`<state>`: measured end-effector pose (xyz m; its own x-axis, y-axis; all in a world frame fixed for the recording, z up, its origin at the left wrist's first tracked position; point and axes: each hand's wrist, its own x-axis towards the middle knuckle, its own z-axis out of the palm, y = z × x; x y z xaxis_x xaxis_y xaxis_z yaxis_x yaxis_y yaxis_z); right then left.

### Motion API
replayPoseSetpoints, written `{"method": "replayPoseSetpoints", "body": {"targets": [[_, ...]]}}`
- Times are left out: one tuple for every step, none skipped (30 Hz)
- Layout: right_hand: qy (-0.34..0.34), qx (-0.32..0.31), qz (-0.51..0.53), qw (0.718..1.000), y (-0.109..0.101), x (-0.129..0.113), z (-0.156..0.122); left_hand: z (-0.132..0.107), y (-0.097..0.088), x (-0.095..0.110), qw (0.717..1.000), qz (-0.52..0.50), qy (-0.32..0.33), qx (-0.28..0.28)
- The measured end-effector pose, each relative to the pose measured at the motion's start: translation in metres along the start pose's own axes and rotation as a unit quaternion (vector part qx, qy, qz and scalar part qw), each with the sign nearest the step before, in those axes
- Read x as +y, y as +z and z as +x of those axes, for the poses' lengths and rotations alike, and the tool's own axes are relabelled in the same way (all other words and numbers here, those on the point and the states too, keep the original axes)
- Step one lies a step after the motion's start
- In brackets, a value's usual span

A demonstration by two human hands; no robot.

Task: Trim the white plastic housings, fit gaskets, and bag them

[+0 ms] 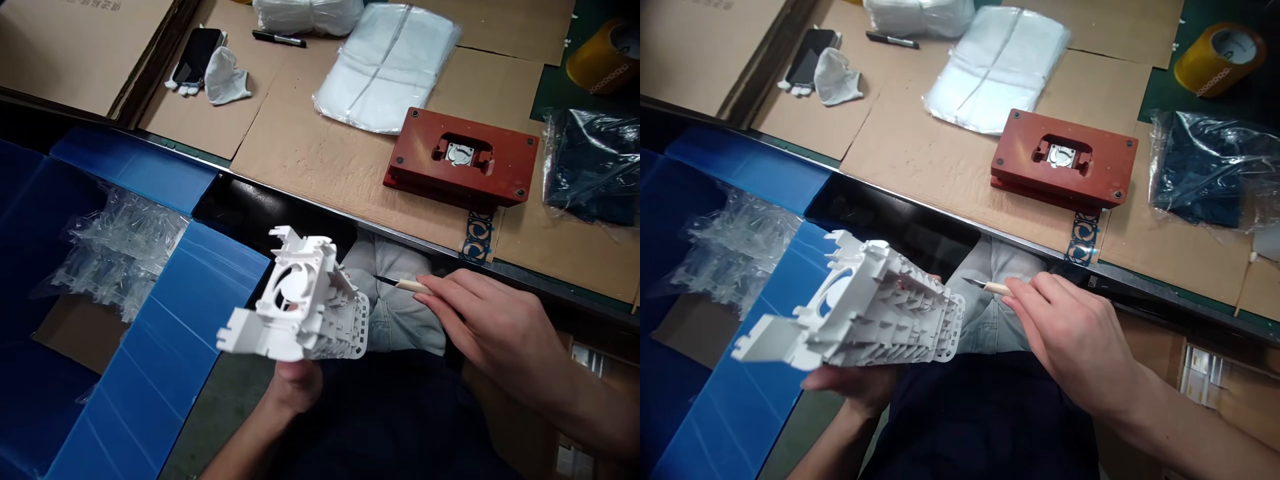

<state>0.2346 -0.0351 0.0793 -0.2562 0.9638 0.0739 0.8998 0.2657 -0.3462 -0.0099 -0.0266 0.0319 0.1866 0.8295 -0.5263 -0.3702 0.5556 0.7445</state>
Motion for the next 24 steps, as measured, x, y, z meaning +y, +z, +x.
{"method": "replayPoseSetpoints", "body": {"targets": [[0.016, -0.001, 0.013, 1.0, 0.002, 0.002, 0.0, 0.004, 0.007, 0.006, 1.0, -0.002, 0.031, 0.002], [0.04, -0.008, 0.036, 0.999, 0.004, 0.004, 0.0, 0.009, 0.014, 0.014, 0.998, -0.009, 0.058, 0.012], [0.072, -0.023, 0.072, 0.995, 0.006, 0.006, 0.0, 0.014, 0.02, 0.021, 0.997, -0.019, 0.074, 0.023], [0.108, -0.046, 0.117, 0.986, 0.008, 0.008, 0.0, 0.019, 0.024, 0.028, 0.997, -0.031, 0.068, 0.027], [0.143, -0.071, 0.166, 0.973, 0.01, 0.009, 0.0, 0.023, 0.028, 0.033, 0.998, -0.048, 0.046, 0.025], [0.171, -0.092, 0.213, 0.958, 0.012, 0.011, 0.0, 0.027, 0.029, 0.037, 0.998, -0.066, 0.011, 0.016], [0.19, -0.105, 0.253, 0.943, 0.013, 0.013, 0.0, 0.03, 0.03, 0.04, 0.996, -0.086, -0.03, 0.001], [0.198, -0.106, 0.283, 0.933, 0.015, 0.014, 0.0, 0.032, 0.029, 0.042, 0.992, -0.105, -0.066, -0.016], [0.2, -0.1, 0.302, 0.927, 0.016, 0.016, 0.0, 0.034, 0.028, 0.042, 0.987, -0.123, -0.094, -0.034], [0.201, -0.093, 0.313, 0.924, 0.018, 0.017, -0.001, 0.035, 0.027, 0.042, 0.983, -0.137, -0.114, -0.05], [0.203, -0.086, 0.318, 0.922, 0.019, 0.018, -0.001, 0.035, 0.026, 0.042, 0.979, -0.148, -0.126, -0.062], [0.21, -0.082, 0.319, 0.921, 0.02, 0.019, -0.001, 0.035, 0.025, 0.041, 0.977, -0.154, -0.131, -0.069], [0.218, -0.077, 0.315, 0.92, 0.02, 0.019, -0.001, 0.036, 0.025, 0.041, 0.976, -0.157, -0.134, -0.074], [0.228, -0.071, 0.308, 0.921, 0.021, 0.019, -0.001, 0.036, 0.025, 0.041, 0.975, -0.158, -0.136, -0.076], [0.234, -0.063, 0.302, 0.922, 0.021, 0.019, -0.001, 0.036, 0.025, 0.041, 0.975, -0.158, -0.138, -0.078], [0.232, -0.056, 0.297, 0.925, 0.02, 0.018, -0.001, 0.036, 0.026, 0.041, 0.974, -0.158, -0.141, -0.079], [0.221, -0.048, 0.295, 0.928, 0.02, 0.018, -0.001, 0.036, 0.026, 0.041, 0.974, -0.157, -0.144, -0.078], [0.203, -0.043, 0.296, 0.933, 0.019, 0.017, 0.0, 0.036, 0.027, 0.041, 0.974, -0.156, -0.149, -0.075], [0.182, -0.038, 0.298, 0.936, 0.019, 0.016, 0.001, 0.036, 0.027, 0.042, 0.973, -0.156, -0.153, -0.07], [0.165, -0.035, 0.3, 0.939, 0.018, 0.015, 0.001, 0.036, 0.028, 0.042, 0.973, -0.156, -0.157, -0.066], [0.154, -0.033, 0.302, 0.94, 0.018, 0.015, 0.002, 0.036, 0.028, 0.043, 0.972, -0.157, -0.161, -0.063], [0.148, -0.033, 0.302, 0.941, 0.017, 0.014, 0.002, 0.035, 0.027, 0.043, 0.972, -0.158, -0.163, -0.061], [0.145, -0.033, 0.298, 0.943, 0.017, 0.014, 0.002, 0.035, 0.027, 0.043, 0.971, -0.161, -0.164, -0.064], [0.141, -0.03, 0.292, 0.946, 0.018, 0.014, 0.002, 0.036, 0.026, 0.044, 0.97, -0.164, -0.167, -0.07]]}}
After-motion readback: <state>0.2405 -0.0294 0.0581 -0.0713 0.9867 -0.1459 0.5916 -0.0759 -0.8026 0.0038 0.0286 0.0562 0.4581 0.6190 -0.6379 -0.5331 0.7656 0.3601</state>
